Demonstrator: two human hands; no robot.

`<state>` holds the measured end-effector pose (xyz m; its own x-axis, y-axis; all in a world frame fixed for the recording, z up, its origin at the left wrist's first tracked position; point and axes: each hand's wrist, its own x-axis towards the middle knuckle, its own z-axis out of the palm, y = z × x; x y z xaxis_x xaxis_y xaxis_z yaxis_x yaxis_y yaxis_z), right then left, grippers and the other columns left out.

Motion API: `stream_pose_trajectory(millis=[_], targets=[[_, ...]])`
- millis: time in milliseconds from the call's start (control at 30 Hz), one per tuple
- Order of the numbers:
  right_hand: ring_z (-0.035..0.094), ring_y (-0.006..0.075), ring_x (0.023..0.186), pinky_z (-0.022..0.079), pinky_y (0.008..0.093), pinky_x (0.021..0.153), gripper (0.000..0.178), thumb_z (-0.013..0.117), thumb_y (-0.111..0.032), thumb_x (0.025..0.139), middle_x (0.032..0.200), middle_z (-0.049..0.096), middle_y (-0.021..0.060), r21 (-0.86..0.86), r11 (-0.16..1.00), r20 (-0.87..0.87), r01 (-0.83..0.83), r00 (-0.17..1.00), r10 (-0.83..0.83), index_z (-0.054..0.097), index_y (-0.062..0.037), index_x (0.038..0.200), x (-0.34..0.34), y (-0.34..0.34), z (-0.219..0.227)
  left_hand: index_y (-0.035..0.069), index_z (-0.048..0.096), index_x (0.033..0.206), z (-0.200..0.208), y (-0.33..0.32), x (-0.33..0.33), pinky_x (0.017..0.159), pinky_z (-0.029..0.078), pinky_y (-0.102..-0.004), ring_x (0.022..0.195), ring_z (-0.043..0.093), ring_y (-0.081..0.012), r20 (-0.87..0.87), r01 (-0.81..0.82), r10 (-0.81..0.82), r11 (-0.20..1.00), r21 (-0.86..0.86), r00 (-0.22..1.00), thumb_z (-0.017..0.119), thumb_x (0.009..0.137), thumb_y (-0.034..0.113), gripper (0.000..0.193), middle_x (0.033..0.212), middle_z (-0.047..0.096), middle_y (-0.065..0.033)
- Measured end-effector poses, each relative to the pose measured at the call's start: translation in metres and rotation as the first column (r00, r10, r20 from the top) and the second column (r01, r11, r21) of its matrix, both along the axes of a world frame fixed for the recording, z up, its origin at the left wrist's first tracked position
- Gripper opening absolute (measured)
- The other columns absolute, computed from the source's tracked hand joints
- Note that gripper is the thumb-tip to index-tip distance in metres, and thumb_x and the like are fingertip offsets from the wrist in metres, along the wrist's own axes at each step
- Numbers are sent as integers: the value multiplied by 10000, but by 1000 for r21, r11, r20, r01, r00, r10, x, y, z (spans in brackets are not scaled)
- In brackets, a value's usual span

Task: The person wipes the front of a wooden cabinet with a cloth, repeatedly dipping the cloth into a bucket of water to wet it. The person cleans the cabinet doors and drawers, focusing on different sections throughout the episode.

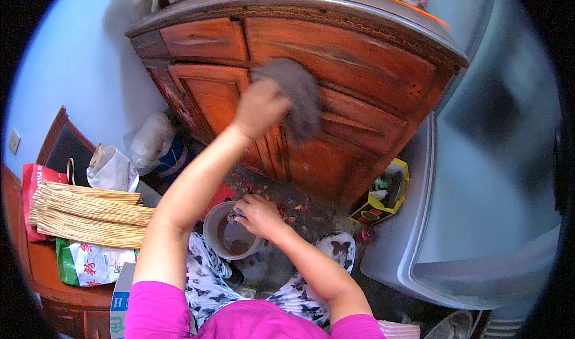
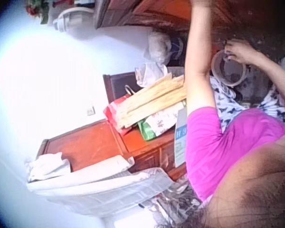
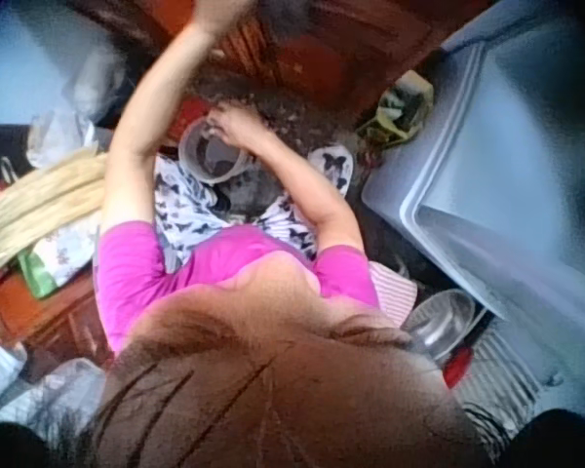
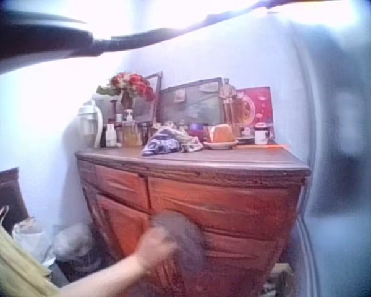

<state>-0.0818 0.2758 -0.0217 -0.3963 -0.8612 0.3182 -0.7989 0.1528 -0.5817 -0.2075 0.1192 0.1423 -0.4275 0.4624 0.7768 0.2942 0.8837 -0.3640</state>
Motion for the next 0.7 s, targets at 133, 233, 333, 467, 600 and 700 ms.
stream_pose_trajectory(millis=[133,233,333,467,600,700], targets=[[639,339,1049,554,470,828,285,786,-266,847,1052,643,101,0,1000,-17,-22,1000,22,688,-120,1071,0,4,-4,8,622,1072,-1,-98,23,896,528,-517,1054,599,-450,211,-608,571,741,285,794,639,816,10,257,1125,610,-240],[642,344,1028,554,469,818,283,790,-255,840,1047,643,102,-8,999,-22,-44,999,44,688,-119,1067,4,0,-4,-54,559,1176,-5,-135,27,975,460,-554,1086,566,-505,152,-546,577,607,577,802,620,787,2,398,1174,600,-306],[644,346,1019,556,468,811,291,790,-253,837,1044,643,106,-42,997,-27,-61,998,60,687,-114,1071,6,-2,-5,-65,553,1205,-29,-107,13,982,442,-562,1112,540,-513,194,-542,568,544,641,800,628,788,10,430,1200,591,-304],[633,359,1044,552,474,824,332,791,-260,836,1084,642,124,-13,999,-17,-44,999,43,674,-93,1098,3,4,-2,-39,581,1204,-33,1,1,1039,396,-548,1162,506,-489,-26,-191,280,716,672,960,636,748,-46,459,1220,582,-267],[615,363,1181,523,475,967,379,781,-248,868,1175,661,168,-184,983,-59,6,998,-17,653,-73,1178,0,6,-9,3,647,1162,-16,94,-7,1044,410,-511,1178,516,-459,-74,18,26,840,542,997,666,741,-6,421,1223,603,-231],[545,240,1257,431,392,1066,461,775,-246,913,1299,598,143,-391,920,460,2,867,193,603,-32,1283,-2,9,10,70,721,1129,-11,173,-9,1000,456,-511,1155,561,-439,330,-168,6,868,466,944,734,744,86,386,1231,635,-219]])
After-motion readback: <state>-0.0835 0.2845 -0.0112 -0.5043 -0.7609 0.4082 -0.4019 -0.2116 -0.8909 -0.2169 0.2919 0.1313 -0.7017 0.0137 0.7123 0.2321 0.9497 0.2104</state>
